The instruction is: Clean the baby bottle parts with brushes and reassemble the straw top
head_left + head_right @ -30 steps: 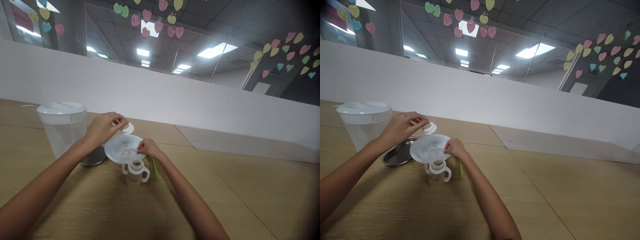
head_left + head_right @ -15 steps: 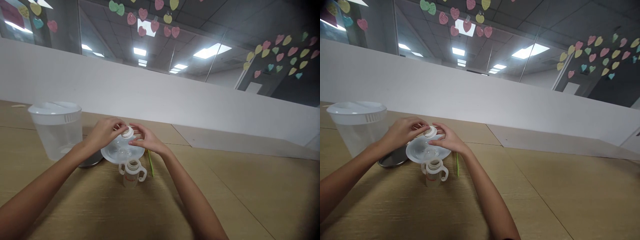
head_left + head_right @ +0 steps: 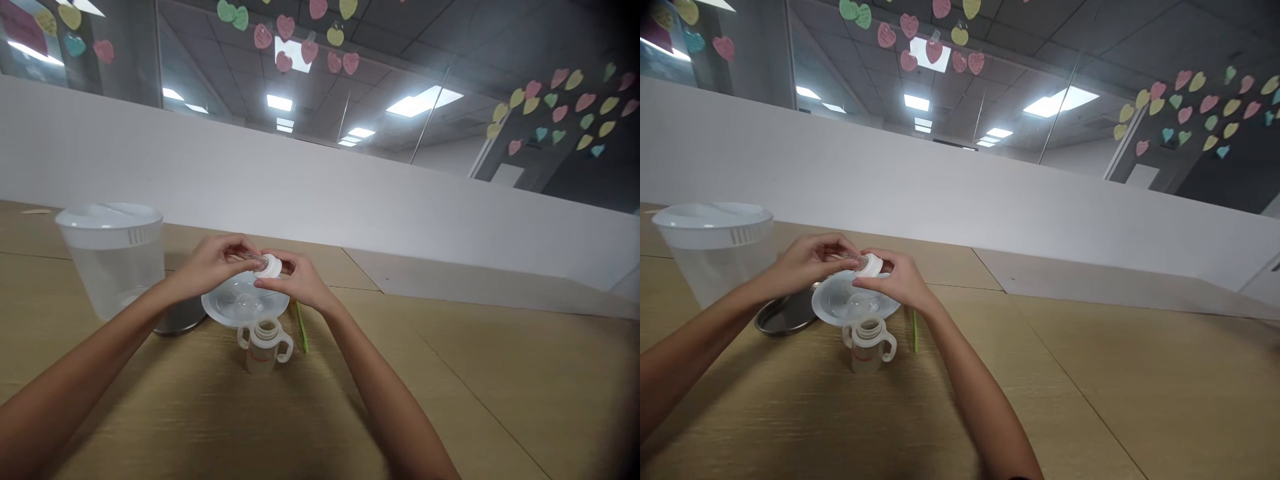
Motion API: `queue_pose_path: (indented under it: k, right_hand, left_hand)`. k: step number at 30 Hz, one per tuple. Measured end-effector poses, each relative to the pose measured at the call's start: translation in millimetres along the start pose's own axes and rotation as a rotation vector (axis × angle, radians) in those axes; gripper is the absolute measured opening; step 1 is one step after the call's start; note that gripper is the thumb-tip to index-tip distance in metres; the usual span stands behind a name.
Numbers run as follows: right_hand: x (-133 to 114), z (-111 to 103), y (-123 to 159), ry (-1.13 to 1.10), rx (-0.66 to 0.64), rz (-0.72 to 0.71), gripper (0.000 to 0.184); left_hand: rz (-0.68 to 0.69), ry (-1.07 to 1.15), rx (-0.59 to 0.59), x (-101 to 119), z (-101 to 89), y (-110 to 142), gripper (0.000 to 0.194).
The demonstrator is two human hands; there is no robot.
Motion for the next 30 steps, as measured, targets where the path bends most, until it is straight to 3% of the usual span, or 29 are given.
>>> queue_pose_path:
  k: [5,9,15,18,22,27,30]
  right_hand:
    - [1,-1,3,-0.154,-0.032,0.089,0.055]
    - [5,-3,2,-0.145,-0.023,0.100,0.055]
    - [-11,-5,1,0.369,0.125,-0.079,0.037]
    - [-20,-3,3,0.566,0.190,-0.125,0.029]
    - [-25,1,5,0.648,0.250,-0.156,0.024]
    - [-19,6,6,0.609,0.274,-0.145,0.023]
    - [-15,6,6,0.514,0.281,-0.083,0.026]
  left_hand:
    - [-0.068,0.215,-0.023,-10,2.7,0,0.022]
    - [-0.105,0.264,-0.051,-19,7.4,-2,0.024]
    - [-0.003,0.012,-0.073,-11,10.6,-2,0.029]
    - [0.097,-0.151,0.000,2,11.0,1,0.029]
    - [0.209,-0.311,0.146,15,10.7,5,0.021]
    - [0.237,-0.326,0.206,8,10.0,6,0.014]
    - [0.184,-0.240,0.238,-2,5.7,4,0.014]
Point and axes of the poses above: each hand's wrist, its own y-axis away from the middle knuckle, its own z-axis out of the palm, x = y × z, the point moved 8 cm from there along -y, towards the middle knuckle, and after that the axes turned 3 degrees about -y, right-handed, at the moved point
